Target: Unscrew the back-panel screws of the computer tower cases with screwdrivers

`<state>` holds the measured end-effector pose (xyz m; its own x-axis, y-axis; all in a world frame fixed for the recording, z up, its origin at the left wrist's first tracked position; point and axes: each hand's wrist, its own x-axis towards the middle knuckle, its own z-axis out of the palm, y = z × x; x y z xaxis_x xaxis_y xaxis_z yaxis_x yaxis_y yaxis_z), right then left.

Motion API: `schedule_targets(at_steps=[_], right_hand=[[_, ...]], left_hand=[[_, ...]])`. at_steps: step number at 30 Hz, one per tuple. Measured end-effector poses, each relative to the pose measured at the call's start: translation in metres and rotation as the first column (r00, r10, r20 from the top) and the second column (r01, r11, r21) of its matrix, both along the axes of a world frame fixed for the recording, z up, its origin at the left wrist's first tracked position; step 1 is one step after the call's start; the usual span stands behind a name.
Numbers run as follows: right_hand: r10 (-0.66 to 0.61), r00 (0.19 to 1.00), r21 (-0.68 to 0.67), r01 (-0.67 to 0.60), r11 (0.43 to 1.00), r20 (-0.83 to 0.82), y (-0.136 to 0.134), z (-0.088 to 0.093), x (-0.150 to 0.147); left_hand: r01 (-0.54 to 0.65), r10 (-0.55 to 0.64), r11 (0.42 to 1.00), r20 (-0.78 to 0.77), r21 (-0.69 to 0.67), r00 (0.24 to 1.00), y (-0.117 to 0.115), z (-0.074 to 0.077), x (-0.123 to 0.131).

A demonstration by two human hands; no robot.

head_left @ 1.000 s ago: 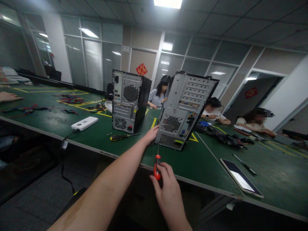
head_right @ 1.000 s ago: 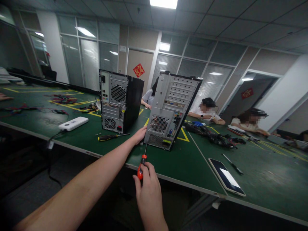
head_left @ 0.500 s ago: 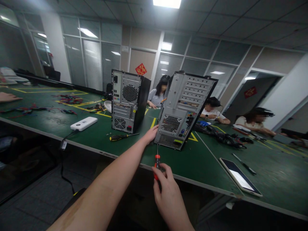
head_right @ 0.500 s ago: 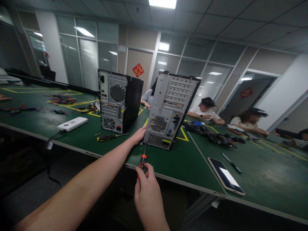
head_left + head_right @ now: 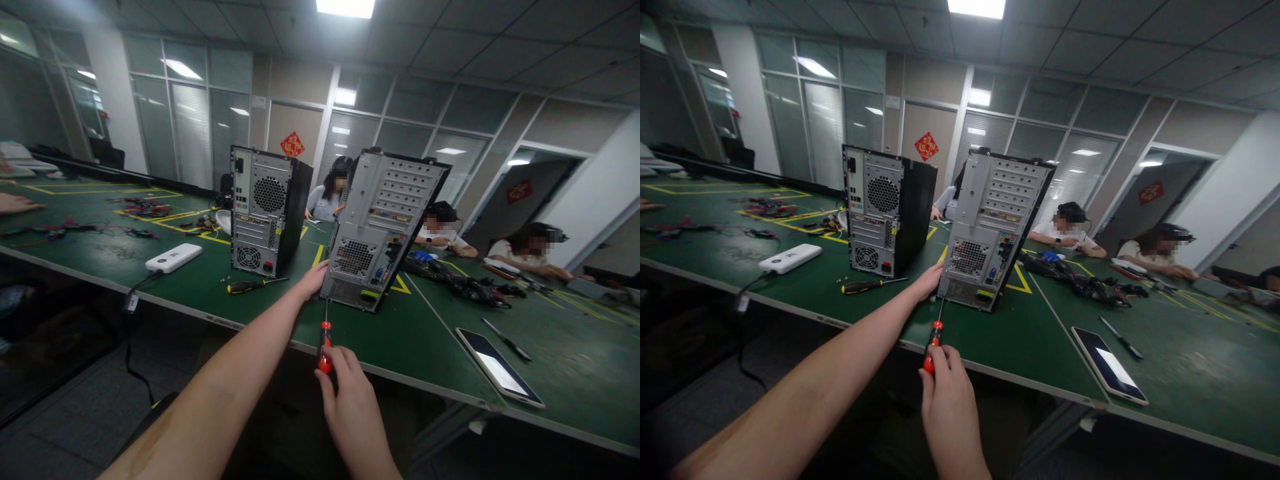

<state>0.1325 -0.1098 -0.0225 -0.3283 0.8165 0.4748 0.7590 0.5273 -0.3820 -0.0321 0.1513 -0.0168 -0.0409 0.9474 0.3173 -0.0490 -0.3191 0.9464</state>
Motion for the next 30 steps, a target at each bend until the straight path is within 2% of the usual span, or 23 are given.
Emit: schedule_targets(at_steps=[9, 17, 30], right_hand=[[-0.007, 0.997, 0.076, 0.013, 0.997, -0.078, 0.0002, 0.0021, -0.0024], [0.034, 0.997, 0.120, -0.042, 0.992, 0.064, 0.0008, -0.0036, -0.0049], [0.027, 0.996, 0.087, -0.035, 0.996, 0.088, -0.0029, 0.0002, -0.0024]], left_hand=[[0.019, -0.018, 1.000, 0.007, -0.021, 1.000, -0.0042, 0.0032, 0.0001], [0.014, -0.014, 1.000, 0.012, -0.015, 1.000, -0.0040, 0.0022, -0.0010], [0.024, -0.023, 1.000, 0.036, -0.015, 0.999, 0.0016, -0.0022, -0.0003]])
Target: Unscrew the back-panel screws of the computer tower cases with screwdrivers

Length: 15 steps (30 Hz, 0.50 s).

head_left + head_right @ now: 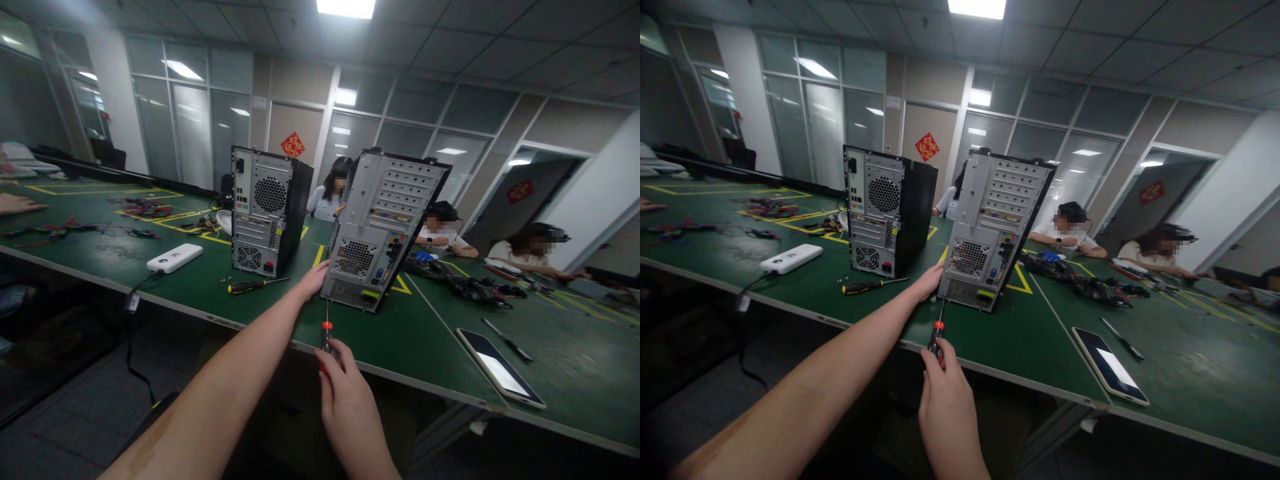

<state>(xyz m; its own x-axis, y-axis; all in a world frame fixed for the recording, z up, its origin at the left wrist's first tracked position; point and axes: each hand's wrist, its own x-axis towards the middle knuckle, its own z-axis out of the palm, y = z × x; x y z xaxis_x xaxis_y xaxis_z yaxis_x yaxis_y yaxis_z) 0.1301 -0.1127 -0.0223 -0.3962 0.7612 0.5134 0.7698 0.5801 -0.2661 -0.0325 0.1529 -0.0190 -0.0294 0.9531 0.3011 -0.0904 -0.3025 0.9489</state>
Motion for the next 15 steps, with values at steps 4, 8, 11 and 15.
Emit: schedule_targets(at_steps=[4, 8, 11, 15], right_hand=[[-0.008, 1.000, -0.008, 0.008, 1.000, -0.014, -0.0004, 0.0013, 0.0006], [-0.010, 1.000, -0.018, 0.010, 1.000, -0.022, -0.0004, 0.0024, 0.0000], [-0.020, 0.999, -0.006, 0.020, 1.000, -0.030, -0.0003, 0.0030, -0.0004], [-0.033, 0.998, 0.006, 0.034, 0.999, -0.050, -0.0007, 0.0034, -0.0009]], left_hand=[[-0.007, 0.007, 1.000, -0.018, -0.011, 1.000, -0.0018, 0.0013, -0.0008], [-0.028, 0.028, 1.000, -0.041, 0.004, 0.999, -0.0075, 0.0065, -0.0003], [-0.031, 0.031, 1.000, -0.047, 0.001, 0.998, -0.0091, 0.0080, -0.0003], [-0.016, 0.016, 1.000, -0.035, 0.017, 0.999, -0.0076, 0.0064, -0.0006]])
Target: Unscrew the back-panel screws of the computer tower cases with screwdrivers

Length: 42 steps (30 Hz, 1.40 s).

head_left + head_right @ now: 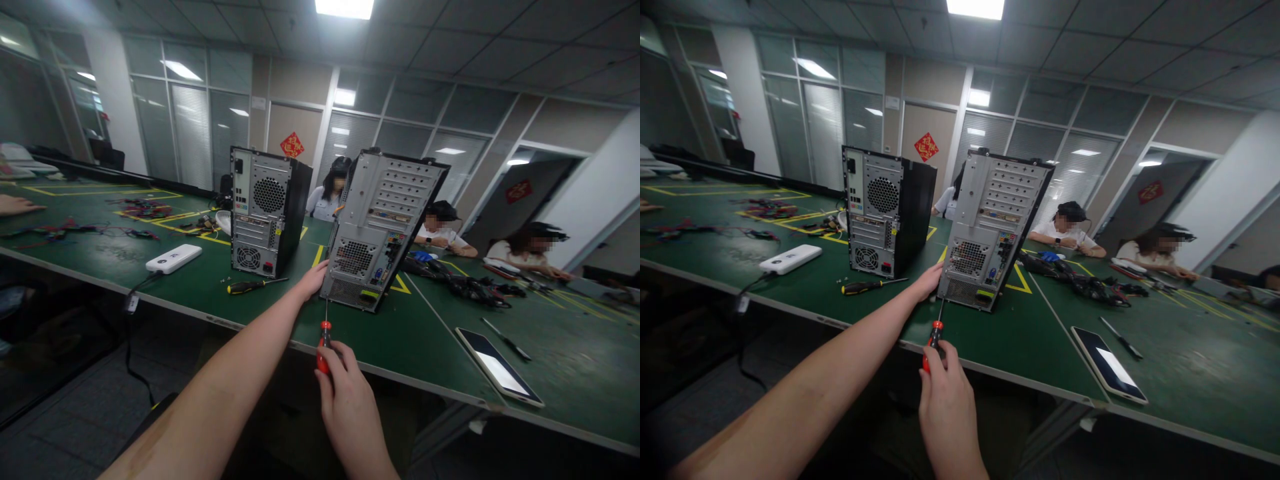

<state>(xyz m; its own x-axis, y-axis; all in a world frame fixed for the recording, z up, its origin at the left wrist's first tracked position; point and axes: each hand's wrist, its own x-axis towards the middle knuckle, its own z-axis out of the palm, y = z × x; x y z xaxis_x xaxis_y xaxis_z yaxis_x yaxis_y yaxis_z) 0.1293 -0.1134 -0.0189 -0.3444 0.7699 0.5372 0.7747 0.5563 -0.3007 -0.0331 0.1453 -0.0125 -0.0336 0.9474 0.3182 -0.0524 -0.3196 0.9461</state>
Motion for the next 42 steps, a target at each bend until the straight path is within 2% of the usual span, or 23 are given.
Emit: schedule_targets(at_steps=[10, 16, 23, 32, 42], right_hand=[[0.024, 0.998, -0.017, -0.025, 1.000, -0.064, 0.001, 0.001, -0.003], [-0.004, 0.994, -0.003, 0.004, 1.000, -0.105, 0.001, -0.002, -0.004], [0.026, 0.999, 0.059, -0.028, 0.998, 0.028, 0.003, -0.011, -0.005], [0.051, 0.995, -0.002, -0.050, 0.999, 0.084, -0.001, -0.006, -0.002], [0.010, 0.998, -0.046, -0.007, 0.999, 0.061, 0.000, -0.003, -0.003]], left_hand=[[0.013, -0.013, 1.000, -0.012, 0.024, 1.000, 0.001, -0.001, 0.001], [0.014, -0.014, 1.000, -0.008, 0.005, 1.000, 0.006, -0.004, 0.000], [0.011, -0.011, 0.999, -0.002, -0.030, 1.000, 0.008, -0.005, -0.001], [0.000, 0.000, 1.000, 0.010, -0.019, 1.000, 0.012, -0.010, -0.002], [0.007, -0.007, 1.000, -0.004, 0.003, 1.000, -0.003, 0.002, 0.002]])
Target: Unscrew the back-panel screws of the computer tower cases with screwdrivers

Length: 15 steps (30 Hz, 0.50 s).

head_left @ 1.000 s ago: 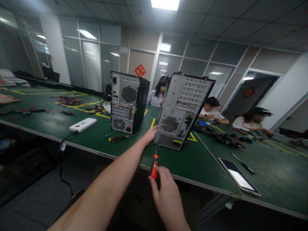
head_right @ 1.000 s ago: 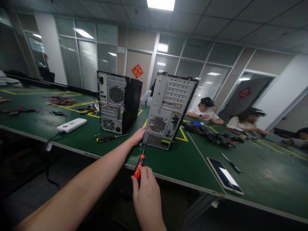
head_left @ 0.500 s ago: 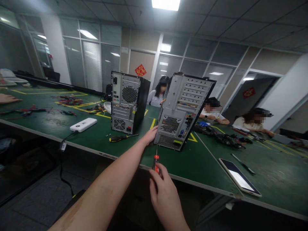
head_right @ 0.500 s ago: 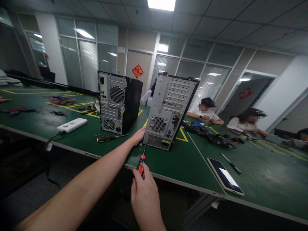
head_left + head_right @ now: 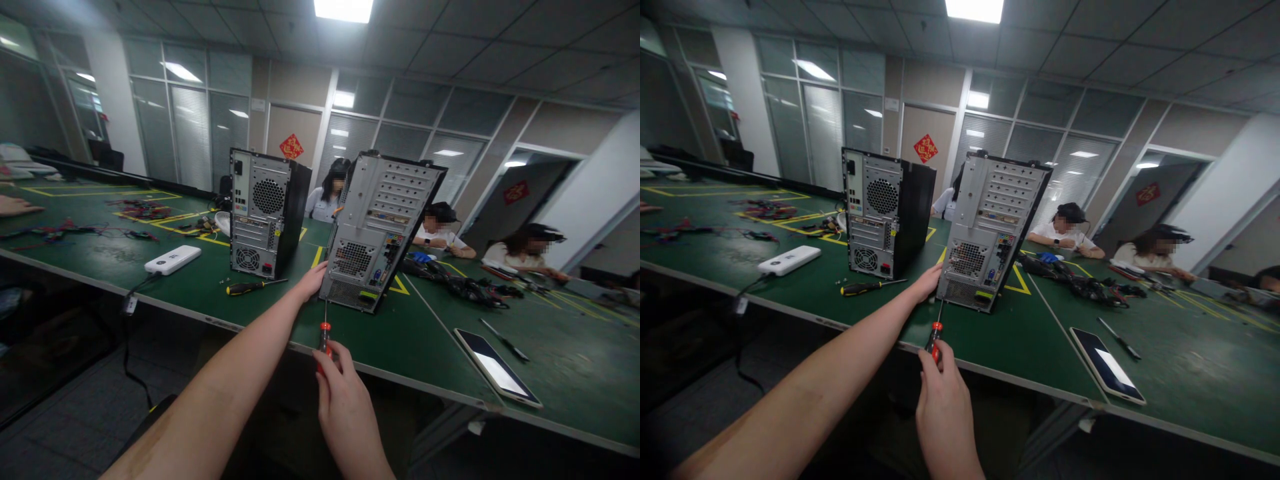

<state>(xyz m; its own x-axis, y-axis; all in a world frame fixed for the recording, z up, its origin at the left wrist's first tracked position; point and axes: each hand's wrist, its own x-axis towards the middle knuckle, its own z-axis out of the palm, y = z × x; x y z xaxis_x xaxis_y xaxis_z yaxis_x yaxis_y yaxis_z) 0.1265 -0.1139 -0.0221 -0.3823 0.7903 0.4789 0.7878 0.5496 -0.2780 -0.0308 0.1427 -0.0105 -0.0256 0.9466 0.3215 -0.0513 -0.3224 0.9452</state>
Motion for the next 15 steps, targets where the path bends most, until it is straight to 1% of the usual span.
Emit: schedule_targets(at_steps=[7, 15], right_hand=[[-0.027, 0.999, 0.037, 0.028, 0.999, -0.027, 0.0016, 0.0003, 0.0004], [0.008, 0.999, 0.059, -0.005, 0.998, -0.054, 0.0006, -0.0026, -0.0014]], left_hand=[[0.001, -0.001, 1.000, -0.007, -0.007, 1.000, -0.0006, 0.0009, -0.0003], [-0.019, 0.019, 1.000, -0.009, -0.019, 1.000, 0.0017, -0.0006, -0.0007]])
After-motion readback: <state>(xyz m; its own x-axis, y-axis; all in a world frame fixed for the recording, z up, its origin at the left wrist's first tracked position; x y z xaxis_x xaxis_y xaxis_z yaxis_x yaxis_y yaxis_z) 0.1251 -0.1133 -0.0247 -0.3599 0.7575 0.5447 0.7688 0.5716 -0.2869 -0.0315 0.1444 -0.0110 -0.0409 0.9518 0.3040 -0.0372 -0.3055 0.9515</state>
